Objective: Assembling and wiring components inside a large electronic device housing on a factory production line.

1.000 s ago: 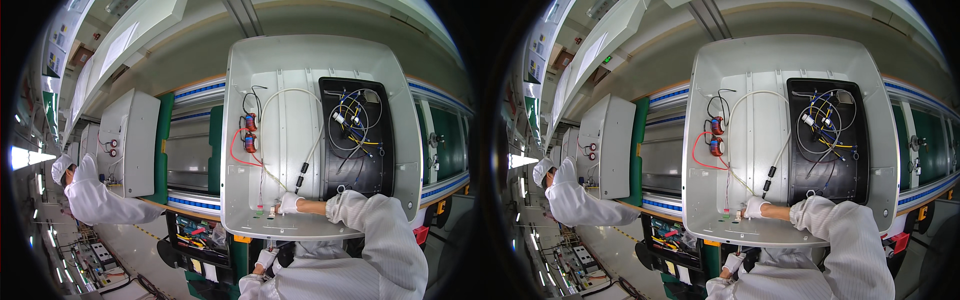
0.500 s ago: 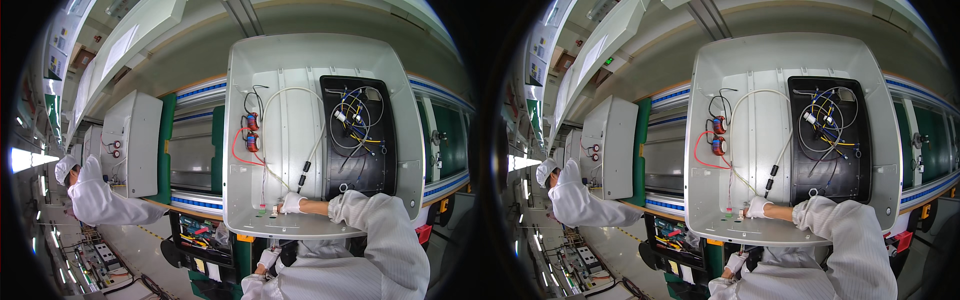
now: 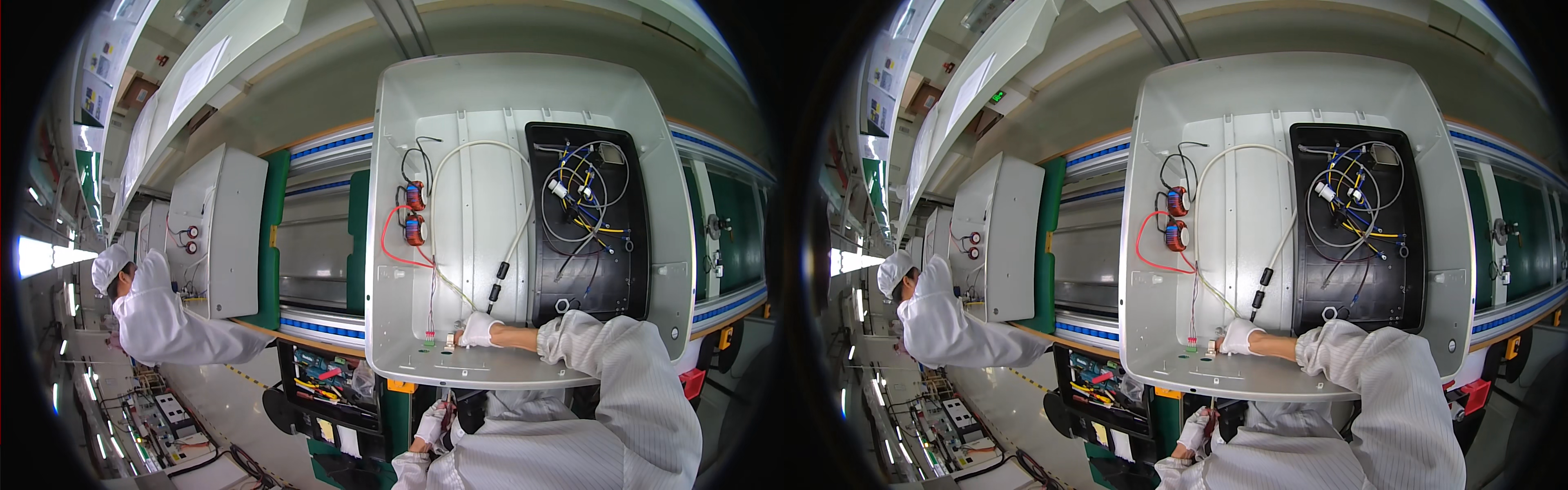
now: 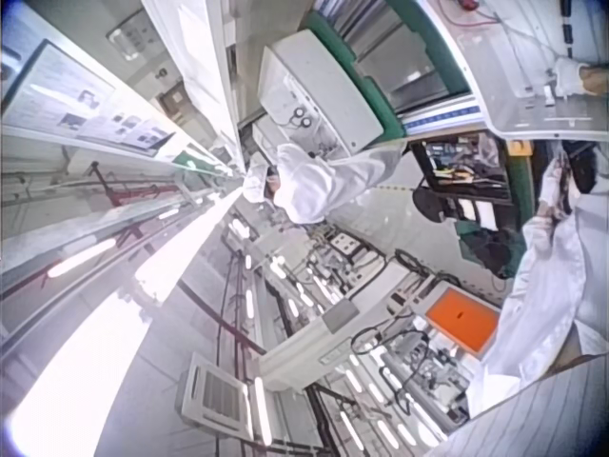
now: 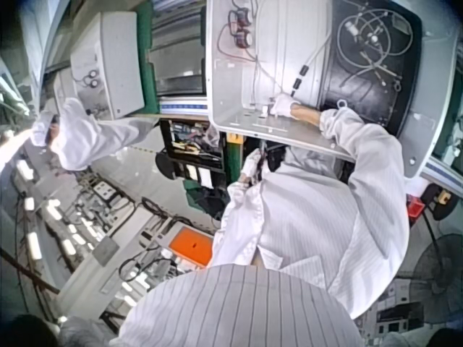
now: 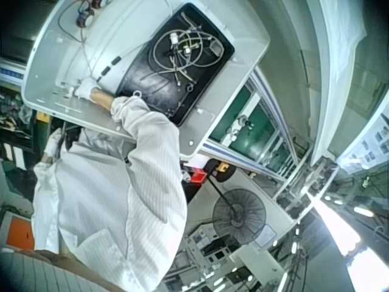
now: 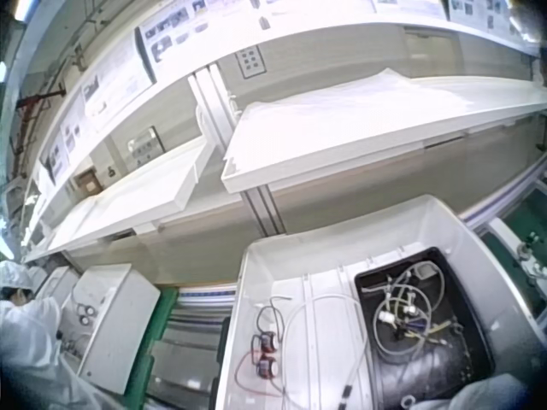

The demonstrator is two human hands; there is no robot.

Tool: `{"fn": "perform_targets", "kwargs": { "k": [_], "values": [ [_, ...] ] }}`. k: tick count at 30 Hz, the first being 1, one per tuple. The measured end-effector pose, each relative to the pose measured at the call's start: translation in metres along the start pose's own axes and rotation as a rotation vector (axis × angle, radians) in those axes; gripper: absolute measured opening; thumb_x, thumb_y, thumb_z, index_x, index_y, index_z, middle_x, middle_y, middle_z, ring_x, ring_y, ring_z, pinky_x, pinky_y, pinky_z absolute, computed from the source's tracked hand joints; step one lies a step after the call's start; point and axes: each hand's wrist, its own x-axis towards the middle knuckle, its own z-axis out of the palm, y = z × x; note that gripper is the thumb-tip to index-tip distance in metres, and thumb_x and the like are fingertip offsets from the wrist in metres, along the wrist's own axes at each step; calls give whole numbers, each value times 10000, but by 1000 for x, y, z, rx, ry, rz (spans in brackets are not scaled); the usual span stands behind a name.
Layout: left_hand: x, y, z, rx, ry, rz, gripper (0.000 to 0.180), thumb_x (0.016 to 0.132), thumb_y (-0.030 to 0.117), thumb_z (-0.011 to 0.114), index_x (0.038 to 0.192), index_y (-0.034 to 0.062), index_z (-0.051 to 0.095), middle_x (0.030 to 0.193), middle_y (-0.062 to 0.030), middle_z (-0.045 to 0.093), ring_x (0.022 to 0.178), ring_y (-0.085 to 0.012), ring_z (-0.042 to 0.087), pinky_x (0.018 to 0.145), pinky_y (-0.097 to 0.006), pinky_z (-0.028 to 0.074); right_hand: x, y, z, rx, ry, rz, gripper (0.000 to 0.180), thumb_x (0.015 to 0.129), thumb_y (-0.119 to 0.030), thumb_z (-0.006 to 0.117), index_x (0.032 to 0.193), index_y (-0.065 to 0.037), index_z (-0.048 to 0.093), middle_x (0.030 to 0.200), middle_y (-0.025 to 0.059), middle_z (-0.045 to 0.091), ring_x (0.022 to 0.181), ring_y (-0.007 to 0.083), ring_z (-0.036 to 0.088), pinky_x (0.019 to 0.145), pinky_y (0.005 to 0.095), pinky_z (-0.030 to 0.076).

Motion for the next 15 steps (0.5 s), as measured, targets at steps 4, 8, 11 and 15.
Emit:
{"fn": "perform_targets", "kwargs": {
  "k": [4,8,11,15],
  "values": [
    [0,-2,-6,18,-51,-10,191,940,247,468,905,89,569,685,50,504,552,-42,418,487,-197,353,-5,-3,-3,-23,4,-4,266,660,-273,661,669,-7,653,590,79,604,520,169,537,522,304,437],
    [3,-13,-1,14,14,46,127,931,228,491,928,114,547,698,53,498,553,-40,405,489,-192,353,-18,-7,-10,21,-20,-41,255,671,-269,653,680,-14,656,614,79,611,527,169,538,529,301,439],
    [4,-13,0,-41,12,20,100,927,211,500,955,120,533,713,57,497,565,-40,403,492,-189,350,-19,-8,-12,126,4,-44,248,696,-261,631,746,-22,668,652,79,620,562,169,557,550,297,444],
    [4,-9,6,13,58,-3,122,926,214,503,975,107,537,716,62,498,570,-39,406,494,-191,349,8,26,-1,196,-38,-26,288,713,-299,617,738,-14,650,655,98,610,586,193,568,578,314,452]
  ]
}}
